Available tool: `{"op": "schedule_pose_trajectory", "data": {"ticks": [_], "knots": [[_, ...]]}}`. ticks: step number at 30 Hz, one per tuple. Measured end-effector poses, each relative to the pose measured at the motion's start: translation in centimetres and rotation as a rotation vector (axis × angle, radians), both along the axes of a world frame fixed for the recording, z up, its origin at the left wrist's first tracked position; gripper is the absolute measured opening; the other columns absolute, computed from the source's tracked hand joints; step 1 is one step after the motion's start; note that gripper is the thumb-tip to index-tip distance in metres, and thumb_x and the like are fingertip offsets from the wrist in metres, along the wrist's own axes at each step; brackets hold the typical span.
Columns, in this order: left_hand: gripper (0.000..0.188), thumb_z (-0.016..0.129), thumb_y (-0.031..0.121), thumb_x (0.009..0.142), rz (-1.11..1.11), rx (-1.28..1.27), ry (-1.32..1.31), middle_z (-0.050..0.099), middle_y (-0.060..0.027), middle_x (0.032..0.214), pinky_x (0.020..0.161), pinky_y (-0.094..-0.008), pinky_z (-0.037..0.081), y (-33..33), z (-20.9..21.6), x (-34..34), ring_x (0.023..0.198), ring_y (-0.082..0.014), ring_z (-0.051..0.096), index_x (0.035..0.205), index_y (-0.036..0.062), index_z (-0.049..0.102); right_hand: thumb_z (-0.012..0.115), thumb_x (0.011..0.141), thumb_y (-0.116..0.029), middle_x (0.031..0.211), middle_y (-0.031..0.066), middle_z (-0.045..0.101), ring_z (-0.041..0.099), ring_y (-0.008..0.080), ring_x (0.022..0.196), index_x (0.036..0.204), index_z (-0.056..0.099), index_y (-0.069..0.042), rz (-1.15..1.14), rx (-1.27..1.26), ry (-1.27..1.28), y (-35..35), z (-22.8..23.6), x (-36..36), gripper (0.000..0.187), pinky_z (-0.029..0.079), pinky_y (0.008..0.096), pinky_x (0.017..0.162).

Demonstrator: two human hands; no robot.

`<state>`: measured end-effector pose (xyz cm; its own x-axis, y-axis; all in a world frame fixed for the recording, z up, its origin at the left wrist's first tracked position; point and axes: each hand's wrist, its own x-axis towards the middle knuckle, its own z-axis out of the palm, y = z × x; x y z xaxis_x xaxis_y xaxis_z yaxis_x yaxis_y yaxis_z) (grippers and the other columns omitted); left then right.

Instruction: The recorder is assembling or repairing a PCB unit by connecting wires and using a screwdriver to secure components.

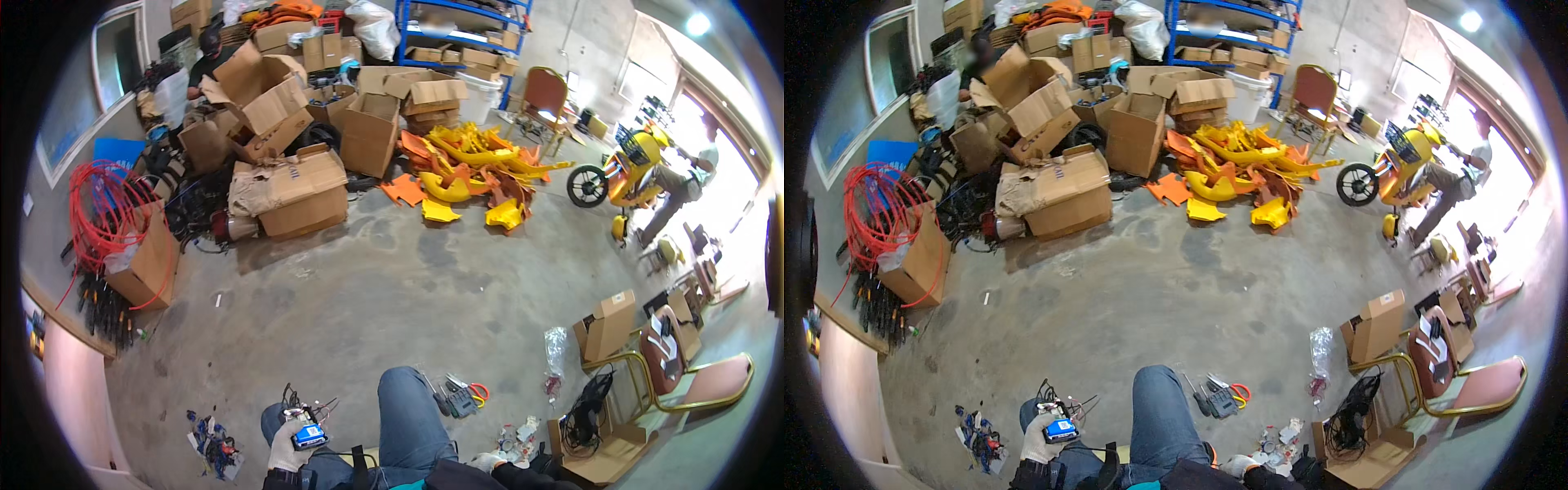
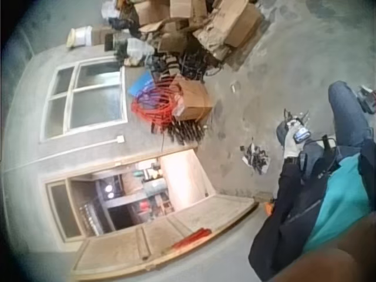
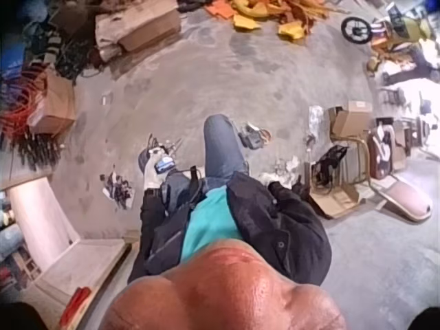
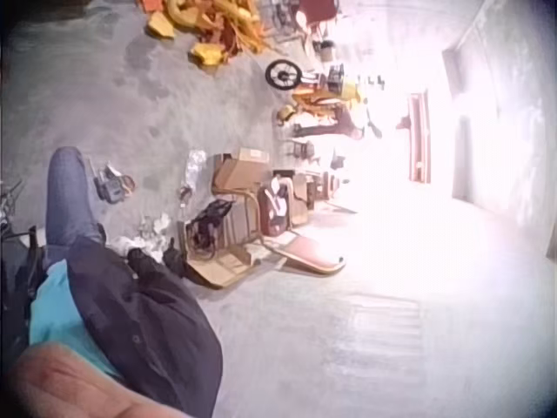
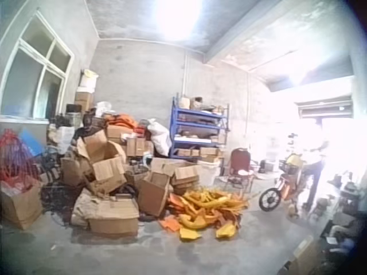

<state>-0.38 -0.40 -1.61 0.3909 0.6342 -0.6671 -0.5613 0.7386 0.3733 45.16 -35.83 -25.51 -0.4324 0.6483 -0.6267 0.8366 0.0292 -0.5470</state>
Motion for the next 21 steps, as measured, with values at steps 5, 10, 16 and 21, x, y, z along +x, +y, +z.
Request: {"op": "schedule_pose_trajectory", "data": {"ticks": [5,10,16,21], "knots": [[0.044,0.065,0.008,0.086,0.015,-0.013,-0.112,0.065,-0.0249,0.121,0.096,-0.0646,0.056,0.3,0.0,0.1,0.111,-0.0445,0.067,0.128,0.0019,0.056,0.055,0.097,-0.036,0.104,0.021,0.077,0.074,0.0382,0.102,0.119,0.075,-0.012,-0.177,-0.136,-0.058,-1.6,-2.0,0.8,0.037,0.058,0.048,0.086],[0.046,0.06,0.009,0.091,0.057,-0.04,-0.001,0.069,-0.0244,0.12,0.092,-0.0634,0.059,0.1,0.2,0.1,0.105,-0.0421,0.07,0.135,-0.0027,0.056,0.055,0.099,-0.031,0.111,0.0176,0.076,0.072,0.0352,0.107,0.122,0.073,-0.01,0.163,-0.07,-0.072,-2.3,-3.8,0.9,0.036,0.056,0.0439,0.092],[0.041,0.061,0.007,0.093,0.007,0.06,-0.043,0.07,-0.0215,0.118,0.094,-0.0659,0.058,-0.2,-0.4,-0.1,0.105,-0.0399,0.071,0.133,-0.0001,0.058,0.043,0.097,-0.071,0.132,0.016,0.071,0.062,0.0367,0.132,0.133,0.073,-0.02,-0.585,-0.333,-0.472,-3.3,0.8,1.2,0.069,0.05,0.0461,0.11],[0.033,0.063,0.006,0.094,0.067,-0.041,0.042,0.071,-0.0184,0.111,0.093,-0.0579,0.061,-0.2,-0.8,-0.6,0.104,-0.0362,0.072,0.127,0.0016,0.06,0.049,0.097,-0.058,0.117,0.0157,0.076,0.072,0.0382,0.111,0.114,0.078,-0.018,-0.493,-0.11,-0.256,-1.4,5.5,0.3,0.052,0.056,0.0495,0.096]]}}
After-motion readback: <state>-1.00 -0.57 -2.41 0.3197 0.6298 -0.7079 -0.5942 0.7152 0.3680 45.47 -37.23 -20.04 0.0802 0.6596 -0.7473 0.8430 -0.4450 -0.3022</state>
